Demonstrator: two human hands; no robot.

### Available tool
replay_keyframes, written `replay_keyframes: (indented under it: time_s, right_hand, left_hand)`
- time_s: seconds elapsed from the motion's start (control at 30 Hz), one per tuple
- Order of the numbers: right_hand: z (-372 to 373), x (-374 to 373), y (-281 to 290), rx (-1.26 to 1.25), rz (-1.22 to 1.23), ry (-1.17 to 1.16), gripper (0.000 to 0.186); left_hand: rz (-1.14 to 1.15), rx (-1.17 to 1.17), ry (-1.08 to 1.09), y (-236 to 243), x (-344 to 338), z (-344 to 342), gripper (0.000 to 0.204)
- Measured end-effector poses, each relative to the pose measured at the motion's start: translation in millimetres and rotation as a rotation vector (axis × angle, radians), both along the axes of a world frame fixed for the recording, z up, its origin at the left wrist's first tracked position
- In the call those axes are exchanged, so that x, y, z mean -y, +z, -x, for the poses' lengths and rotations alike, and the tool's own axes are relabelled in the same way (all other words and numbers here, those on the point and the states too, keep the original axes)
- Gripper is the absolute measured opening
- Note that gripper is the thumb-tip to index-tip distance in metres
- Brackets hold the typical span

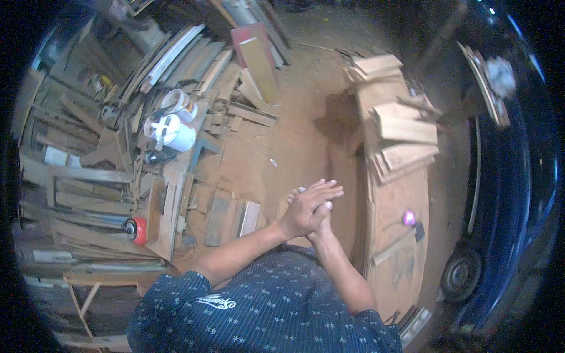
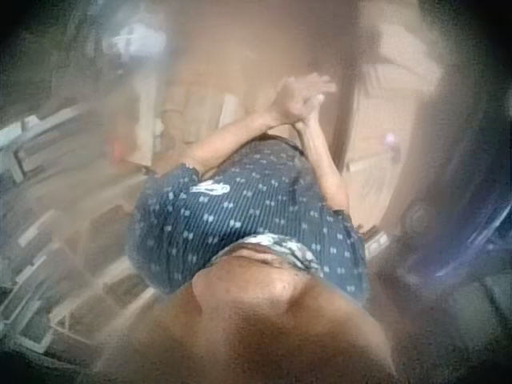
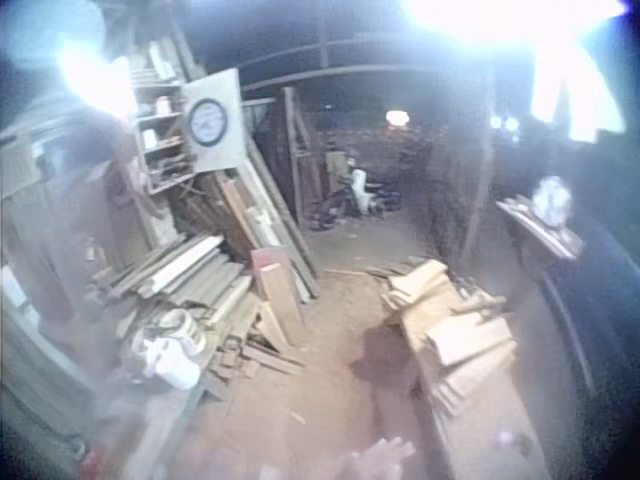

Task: The person repairs a wooden frame by removing nails with pliers and a hammer, then reassembling the frame with a hammer. They also measure a piece of wood and use a hand plane to smooth its surface.

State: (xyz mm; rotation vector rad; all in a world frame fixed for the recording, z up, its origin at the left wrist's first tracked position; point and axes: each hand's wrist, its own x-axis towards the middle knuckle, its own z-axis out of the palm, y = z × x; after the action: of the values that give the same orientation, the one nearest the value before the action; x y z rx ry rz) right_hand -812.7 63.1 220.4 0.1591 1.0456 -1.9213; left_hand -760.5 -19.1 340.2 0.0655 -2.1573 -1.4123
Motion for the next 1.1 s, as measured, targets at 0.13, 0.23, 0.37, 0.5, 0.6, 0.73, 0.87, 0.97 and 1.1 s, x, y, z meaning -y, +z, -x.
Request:
replay_keyframes:
  time_s: [0.13,0.23,0.37,0.5,0.6,0.73,0.87,0.97,1.1]
  right_hand:
    - [-29.7,119.0,-21.8,0.211,-0.147,0.15,0.028]
    - [-67.9,209.6,-40.0,0.259,-0.238,0.306,0.026]
    - [-121.2,323.7,-47.6,0.256,-0.267,0.496,0.023]
    - [-167.6,445.9,-17.0,0.21,-0.131,0.618,0.03]
    - [-203.9,545.3,80.8,0.049,0.077,0.722,0.053]
    - [-236.4,562.2,75.1,0.014,-0.051,0.808,0.064]
    - [-261.9,512.3,45.8,0.159,-0.176,0.825,0.063]
    - [-254.4,492.6,45.0,0.217,-0.187,0.843,0.062]
    - [-225.7,486.7,50.8,0.152,-0.153,0.819,0.061]
  left_hand:
    - [0.164,-0.055,0.089,20.3,98.2,-28.9,0.031]
    - [0.148,-0.02,0.188,27.3,156.9,-69.6,0.032]
    - [0.049,0.007,0.382,6.1,207.5,-126.1,0.028]
    - [0.014,-0.043,0.639,20.9,238.2,-197.0,0.02]
    - [-0.104,0.028,0.843,10.4,239.7,-242.5,0.02]
    - [-0.117,0.065,0.959,-20.3,241.6,-260.7,0.02]
    - [-0.13,0.026,0.868,-25.7,238.2,-250.6,0.017]
    - [-0.135,0.016,0.739,-15.4,241.5,-236.0,0.019]
    - [-0.134,-0.01,0.667,-12.5,245.1,-219.8,0.016]
